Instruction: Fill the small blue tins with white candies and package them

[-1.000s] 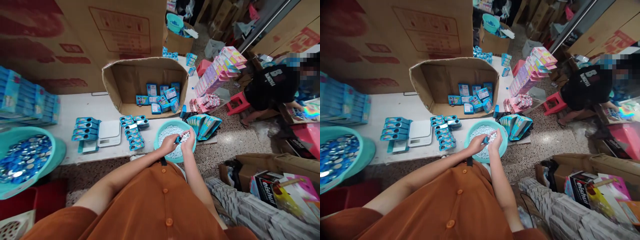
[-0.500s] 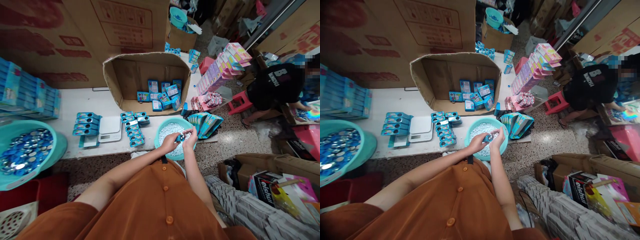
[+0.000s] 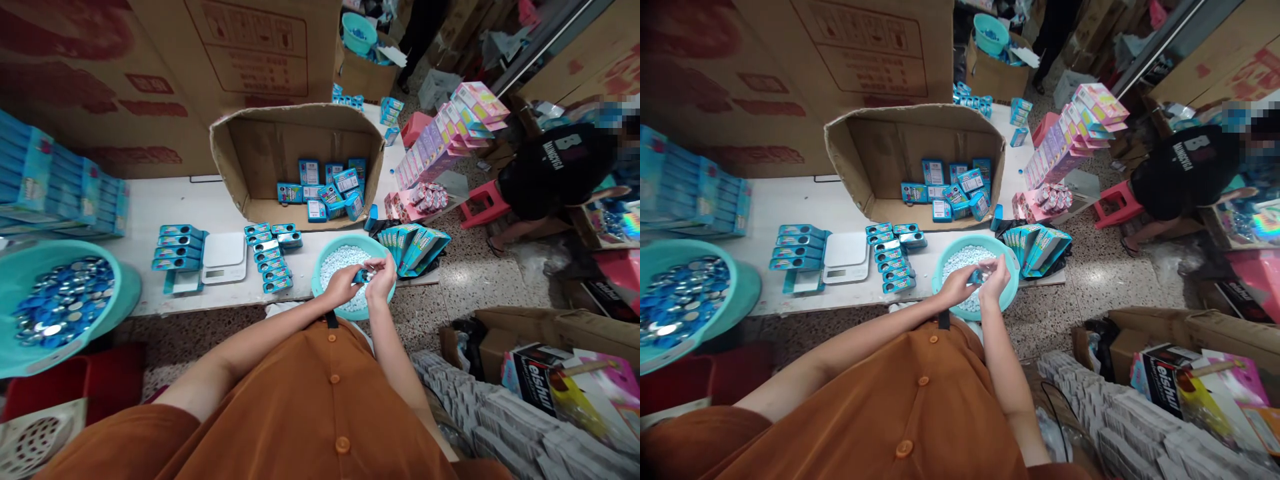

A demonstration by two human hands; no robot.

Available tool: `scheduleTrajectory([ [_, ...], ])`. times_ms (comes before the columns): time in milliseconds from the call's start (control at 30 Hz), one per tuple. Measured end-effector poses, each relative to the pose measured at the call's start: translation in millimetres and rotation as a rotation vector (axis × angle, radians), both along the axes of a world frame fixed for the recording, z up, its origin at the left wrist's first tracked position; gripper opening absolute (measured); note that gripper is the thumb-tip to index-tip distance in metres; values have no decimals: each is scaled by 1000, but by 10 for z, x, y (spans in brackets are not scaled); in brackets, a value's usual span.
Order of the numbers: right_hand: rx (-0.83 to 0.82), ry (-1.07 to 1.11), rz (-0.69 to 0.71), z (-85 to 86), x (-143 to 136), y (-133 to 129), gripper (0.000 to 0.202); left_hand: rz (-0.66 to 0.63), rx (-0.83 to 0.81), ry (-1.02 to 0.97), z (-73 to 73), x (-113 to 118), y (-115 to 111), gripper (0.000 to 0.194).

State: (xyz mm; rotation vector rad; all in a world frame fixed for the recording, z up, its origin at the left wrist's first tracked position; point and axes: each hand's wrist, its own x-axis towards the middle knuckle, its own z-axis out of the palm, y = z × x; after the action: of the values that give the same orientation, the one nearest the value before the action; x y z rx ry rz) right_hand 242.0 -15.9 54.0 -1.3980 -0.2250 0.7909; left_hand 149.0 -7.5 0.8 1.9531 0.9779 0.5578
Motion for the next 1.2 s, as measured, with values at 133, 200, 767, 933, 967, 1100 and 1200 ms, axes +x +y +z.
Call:
scheduleTrajectory([
  [133,20,-1,4,15,-25,-9,42,-1,-36,-6,15,-3,-12,41],
  [200,46,24,18,27,-30,-6,41,-26,-48,-23,17,-3,-23,43],
  [767,134,203,-64,-216,537,-78,34,277,-96,-110,-145,-172,146,38],
  [933,-358,-179,294,-1127,732,-228,37,330,-93,-136,-187,-430,174,37],
  [967,-401,-300,408,-1302,717,-236,37,334,-97,-132,-191,-475,162,36],
  [1100,-378,-726,655,-1805,526,-132,38,410,-120,-89,-189,-639,107,35],
  [1200,-338,-921,820,-1996,297,-42,38,450,-106,-62,-164,-751,78,34],
])
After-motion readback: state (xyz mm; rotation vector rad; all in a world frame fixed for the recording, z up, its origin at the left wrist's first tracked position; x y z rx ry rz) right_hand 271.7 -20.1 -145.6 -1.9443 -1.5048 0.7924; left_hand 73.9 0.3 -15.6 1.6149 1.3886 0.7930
